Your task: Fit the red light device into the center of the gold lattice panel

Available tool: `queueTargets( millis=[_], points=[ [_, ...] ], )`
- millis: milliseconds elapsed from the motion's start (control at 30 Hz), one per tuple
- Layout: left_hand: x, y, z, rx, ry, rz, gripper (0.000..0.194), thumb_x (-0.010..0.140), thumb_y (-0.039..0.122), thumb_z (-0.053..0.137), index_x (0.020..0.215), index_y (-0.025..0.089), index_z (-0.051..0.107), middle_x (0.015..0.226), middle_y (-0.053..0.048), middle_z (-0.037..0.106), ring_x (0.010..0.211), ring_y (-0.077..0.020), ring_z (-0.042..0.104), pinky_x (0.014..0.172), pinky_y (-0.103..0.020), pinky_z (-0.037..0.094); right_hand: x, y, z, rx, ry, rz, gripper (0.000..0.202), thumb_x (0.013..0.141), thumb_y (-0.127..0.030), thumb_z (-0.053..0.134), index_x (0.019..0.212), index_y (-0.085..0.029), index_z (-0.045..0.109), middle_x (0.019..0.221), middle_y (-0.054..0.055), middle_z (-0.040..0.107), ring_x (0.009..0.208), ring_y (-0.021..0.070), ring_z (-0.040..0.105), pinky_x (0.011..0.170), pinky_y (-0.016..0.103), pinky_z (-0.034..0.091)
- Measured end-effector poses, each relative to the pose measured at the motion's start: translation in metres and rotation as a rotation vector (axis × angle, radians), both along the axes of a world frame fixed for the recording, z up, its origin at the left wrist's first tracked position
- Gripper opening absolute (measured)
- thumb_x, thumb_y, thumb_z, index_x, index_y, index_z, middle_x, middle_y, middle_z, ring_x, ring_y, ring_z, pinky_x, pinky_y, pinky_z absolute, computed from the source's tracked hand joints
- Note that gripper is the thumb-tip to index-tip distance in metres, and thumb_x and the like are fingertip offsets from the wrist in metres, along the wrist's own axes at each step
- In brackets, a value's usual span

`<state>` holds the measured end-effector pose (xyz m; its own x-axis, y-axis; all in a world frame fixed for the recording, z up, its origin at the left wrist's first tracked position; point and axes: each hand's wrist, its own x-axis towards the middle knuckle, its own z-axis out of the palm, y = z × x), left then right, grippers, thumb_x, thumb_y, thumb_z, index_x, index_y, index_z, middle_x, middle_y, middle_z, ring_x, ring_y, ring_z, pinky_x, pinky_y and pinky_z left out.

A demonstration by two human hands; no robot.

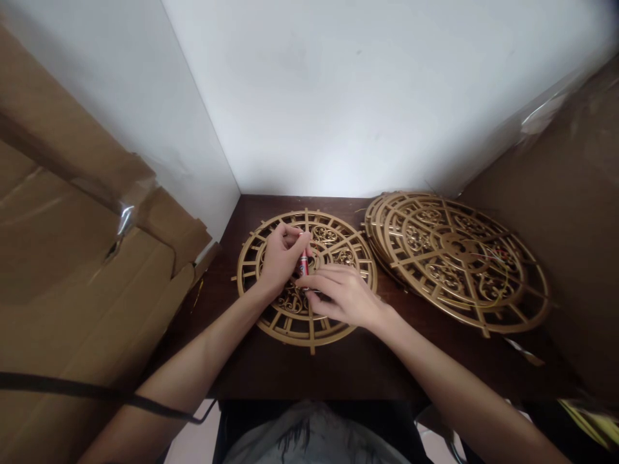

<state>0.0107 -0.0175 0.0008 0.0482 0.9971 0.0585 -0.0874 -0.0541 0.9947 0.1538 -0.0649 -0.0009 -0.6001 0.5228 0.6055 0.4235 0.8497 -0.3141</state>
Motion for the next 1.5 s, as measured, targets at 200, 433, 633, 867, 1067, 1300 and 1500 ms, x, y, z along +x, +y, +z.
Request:
queueTargets(
  millis=[200,433,633,867,1067,1300,1500],
  points=[
    [-0.0003,0.0003,0.0008,-0.009,0.003,-0.004,0.025,0.077,0.031,0.063,0.077,0.018,0.042,0.053,0.003,0.059,0.045,-0.0073,0.051,0.045,-0.018,0.038,0.0008,-0.0005,0.0001,-0.021,0.01,0.006,0.021,0.085,-0.012,0.046,0.098,-0.015,0.062,0.076,0.003,0.067,0.065,0.0129,0.056,0.066,0.026,0.048],
    [-0.0007,0.0003,0.0003,0.0,0.01,-0.026,0.025,0.077,0.031,0.063,0.077,0.018,0.042,0.054,0.003,0.06,0.046,-0.0085,0.053,0.047,-0.02,0.041,0.0013,-0.0005,-0.0002,-0.054,0.031,0.035,0.022,0.085,-0.013,0.045,0.098,-0.016,0.062,0.075,0.003,0.066,0.066,0.013,0.057,0.066,0.026,0.048],
    [-0.0006,-0.0002,0.0009,0.001,0.014,-0.037,0.024,0.077,0.03,0.063,0.076,0.018,0.042,0.053,0.004,0.059,0.047,-0.0087,0.054,0.05,-0.021,0.042,0.0017,-0.0002,-0.002,-0.067,0.038,0.04,0.021,0.085,-0.012,0.045,0.096,-0.016,0.062,0.075,0.003,0.066,0.066,0.0127,0.057,0.066,0.025,0.048],
    [-0.0004,-0.0013,0.0019,-0.007,0.034,-0.044,0.023,0.078,0.029,0.063,0.077,0.018,0.043,0.054,0.004,0.058,0.05,-0.0093,0.055,0.051,-0.021,0.042,0.0017,0.001,-0.0043,-0.046,0.057,0.05,0.018,0.083,-0.01,0.046,0.091,-0.016,0.061,0.069,0.002,0.063,0.063,0.0125,0.053,0.062,0.024,0.045],
    [-0.0008,-0.0009,0.0008,0.008,0.038,-0.068,0.022,0.078,0.028,0.062,0.078,0.018,0.042,0.054,0.003,0.058,0.049,-0.0081,0.053,0.051,-0.02,0.041,0.0013,0.0005,-0.0028,-0.026,0.048,0.045,0.018,0.081,-0.008,0.045,0.087,-0.016,0.061,0.066,0.001,0.06,0.061,0.0122,0.05,0.061,0.023,0.044],
    [-0.0009,-0.001,0.002,-0.014,0.053,-0.078,0.023,0.078,0.029,0.062,0.077,0.019,0.041,0.054,0.004,0.058,0.048,-0.008,0.051,0.05,-0.02,0.041,0.0014,0.0005,-0.0035,-0.036,0.038,0.045,0.018,0.082,-0.01,0.045,0.089,-0.016,0.061,0.069,0.002,0.062,0.062,0.0126,0.052,0.061,0.024,0.045],
    [-0.0013,-0.0014,0.0022,-0.027,0.022,-0.079,0.024,0.076,0.031,0.064,0.077,0.019,0.043,0.054,0.003,0.058,0.05,-0.0101,0.055,0.051,-0.021,0.042,0.0018,0.0006,-0.0029,-0.053,0.074,0.049,0.016,0.085,-0.013,0.046,0.091,-0.016,0.061,0.069,0.002,0.062,0.063,0.0123,0.054,0.062,0.023,0.046]
  ],
)
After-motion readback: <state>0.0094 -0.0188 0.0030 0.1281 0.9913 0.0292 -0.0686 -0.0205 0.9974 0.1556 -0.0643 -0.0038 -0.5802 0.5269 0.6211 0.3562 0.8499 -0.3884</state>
